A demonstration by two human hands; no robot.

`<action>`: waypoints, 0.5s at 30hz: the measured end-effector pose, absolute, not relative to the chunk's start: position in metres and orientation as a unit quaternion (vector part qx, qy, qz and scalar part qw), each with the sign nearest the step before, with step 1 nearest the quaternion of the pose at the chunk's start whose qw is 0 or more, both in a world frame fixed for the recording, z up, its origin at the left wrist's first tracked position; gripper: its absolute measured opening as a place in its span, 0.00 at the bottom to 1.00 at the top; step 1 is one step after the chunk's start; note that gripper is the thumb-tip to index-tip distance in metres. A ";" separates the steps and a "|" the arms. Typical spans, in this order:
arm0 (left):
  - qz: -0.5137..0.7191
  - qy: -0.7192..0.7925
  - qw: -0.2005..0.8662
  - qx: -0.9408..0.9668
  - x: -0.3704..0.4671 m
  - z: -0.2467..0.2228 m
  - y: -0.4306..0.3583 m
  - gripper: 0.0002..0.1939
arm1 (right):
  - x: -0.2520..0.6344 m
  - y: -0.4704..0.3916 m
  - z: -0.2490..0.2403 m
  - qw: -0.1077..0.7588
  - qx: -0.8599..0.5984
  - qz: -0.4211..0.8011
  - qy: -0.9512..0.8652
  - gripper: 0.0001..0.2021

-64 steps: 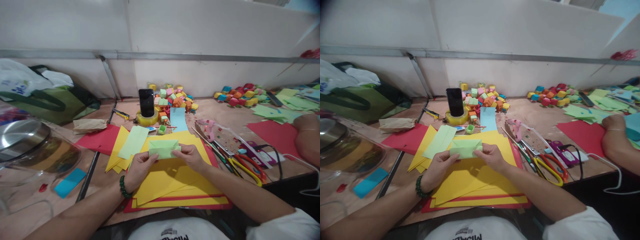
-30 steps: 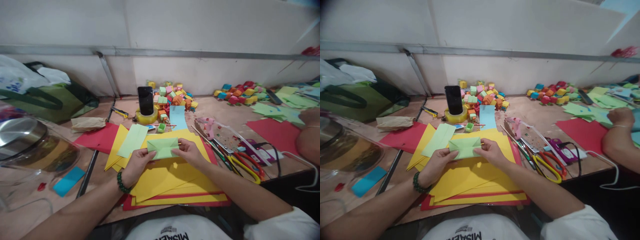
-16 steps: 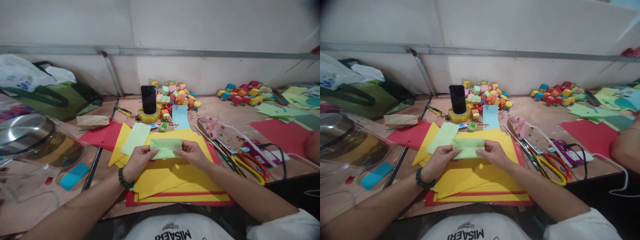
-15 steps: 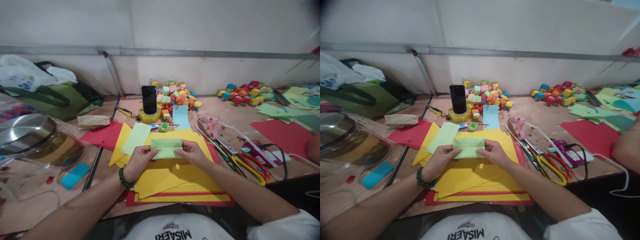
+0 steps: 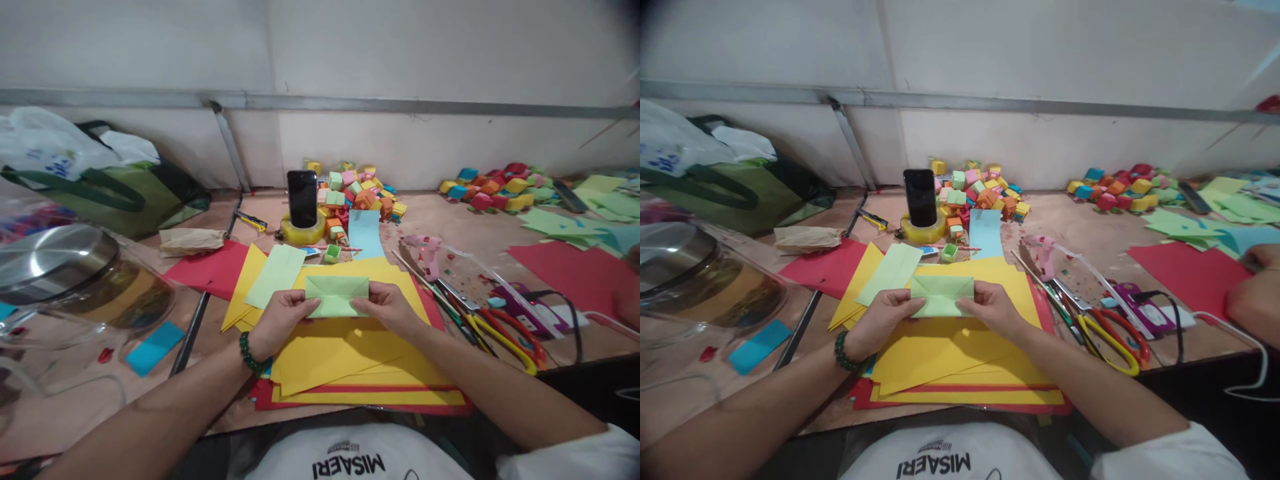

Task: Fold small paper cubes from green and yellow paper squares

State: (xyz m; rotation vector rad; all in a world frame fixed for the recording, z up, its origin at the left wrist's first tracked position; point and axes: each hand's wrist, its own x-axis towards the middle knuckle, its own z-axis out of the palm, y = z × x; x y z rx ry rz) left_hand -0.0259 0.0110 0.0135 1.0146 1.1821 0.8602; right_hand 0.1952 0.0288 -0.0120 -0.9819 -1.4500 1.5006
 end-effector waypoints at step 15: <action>0.377 0.523 0.620 0.447 -0.027 0.013 0.010 0.23 | 0.192 0.026 -0.011 0.421 -0.392 0.575 -0.582 0.20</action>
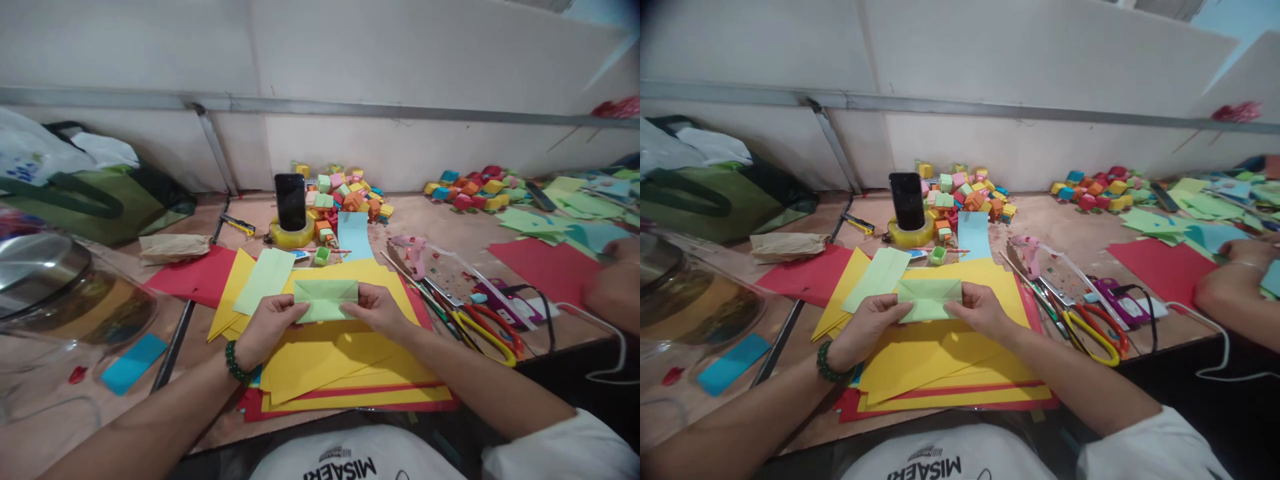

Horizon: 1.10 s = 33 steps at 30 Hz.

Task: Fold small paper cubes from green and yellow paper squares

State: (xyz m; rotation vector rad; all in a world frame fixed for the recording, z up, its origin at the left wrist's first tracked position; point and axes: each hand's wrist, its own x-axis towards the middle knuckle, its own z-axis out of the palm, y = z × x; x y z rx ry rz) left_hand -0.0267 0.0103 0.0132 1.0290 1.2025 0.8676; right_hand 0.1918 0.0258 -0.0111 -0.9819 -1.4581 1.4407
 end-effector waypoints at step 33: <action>0.410 0.455 0.689 0.387 -0.029 0.017 0.009 0.29 | 0.197 0.021 0.002 0.357 -0.373 0.667 -0.538 0.11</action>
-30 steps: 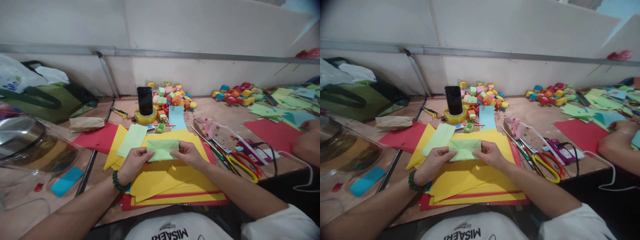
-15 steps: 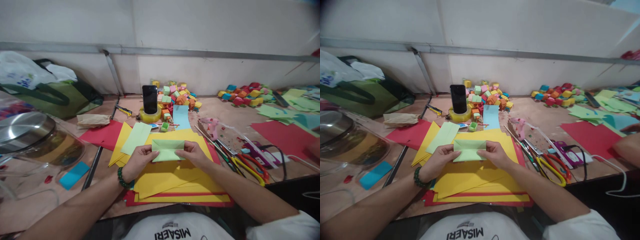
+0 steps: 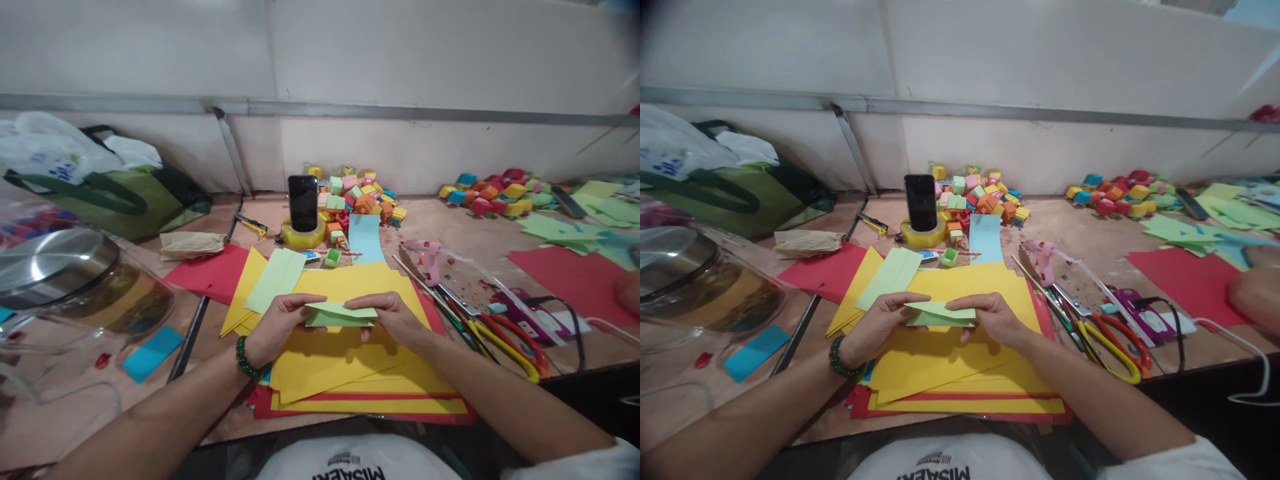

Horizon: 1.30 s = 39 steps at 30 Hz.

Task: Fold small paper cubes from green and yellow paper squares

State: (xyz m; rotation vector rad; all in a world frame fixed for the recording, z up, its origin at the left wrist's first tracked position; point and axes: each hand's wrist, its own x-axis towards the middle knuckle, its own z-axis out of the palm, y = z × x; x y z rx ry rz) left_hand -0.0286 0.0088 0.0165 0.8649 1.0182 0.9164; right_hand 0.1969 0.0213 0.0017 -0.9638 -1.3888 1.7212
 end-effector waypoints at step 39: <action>0.272 0.468 0.709 0.453 -0.033 0.022 0.004 0.26 | 0.199 0.019 0.003 0.326 -0.348 0.657 -0.583 0.17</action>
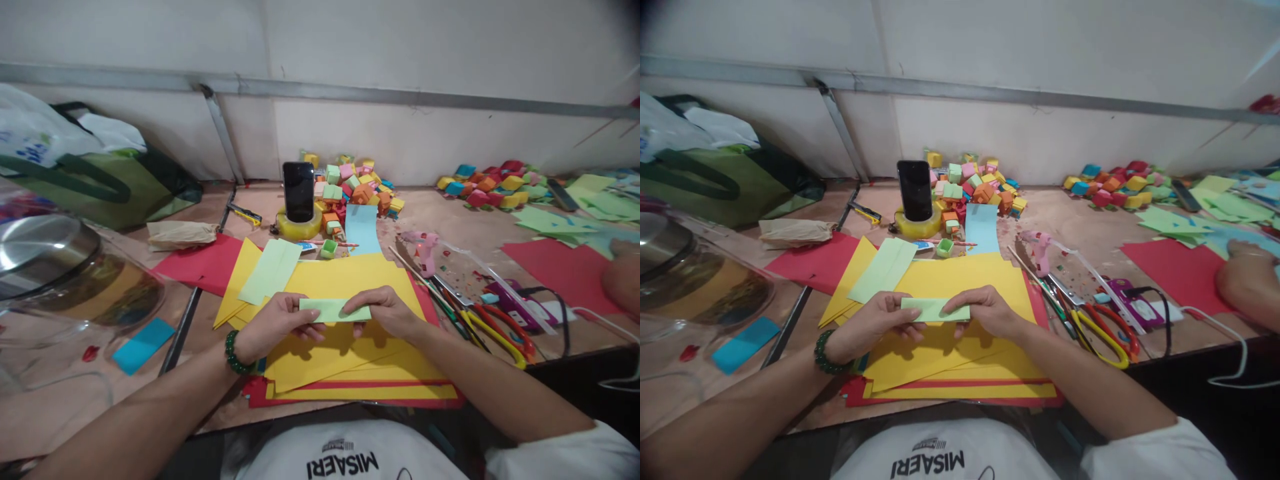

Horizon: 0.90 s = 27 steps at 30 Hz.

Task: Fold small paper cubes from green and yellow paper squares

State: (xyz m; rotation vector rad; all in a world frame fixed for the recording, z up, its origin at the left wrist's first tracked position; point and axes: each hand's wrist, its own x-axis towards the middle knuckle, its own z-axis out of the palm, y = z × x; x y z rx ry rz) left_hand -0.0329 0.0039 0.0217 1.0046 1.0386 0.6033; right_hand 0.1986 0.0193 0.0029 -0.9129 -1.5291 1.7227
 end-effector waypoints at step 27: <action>0.328 0.434 0.620 0.566 -0.018 0.022 -0.012 0.17 | 0.192 0.008 0.018 0.175 -0.393 0.574 -0.697 0.12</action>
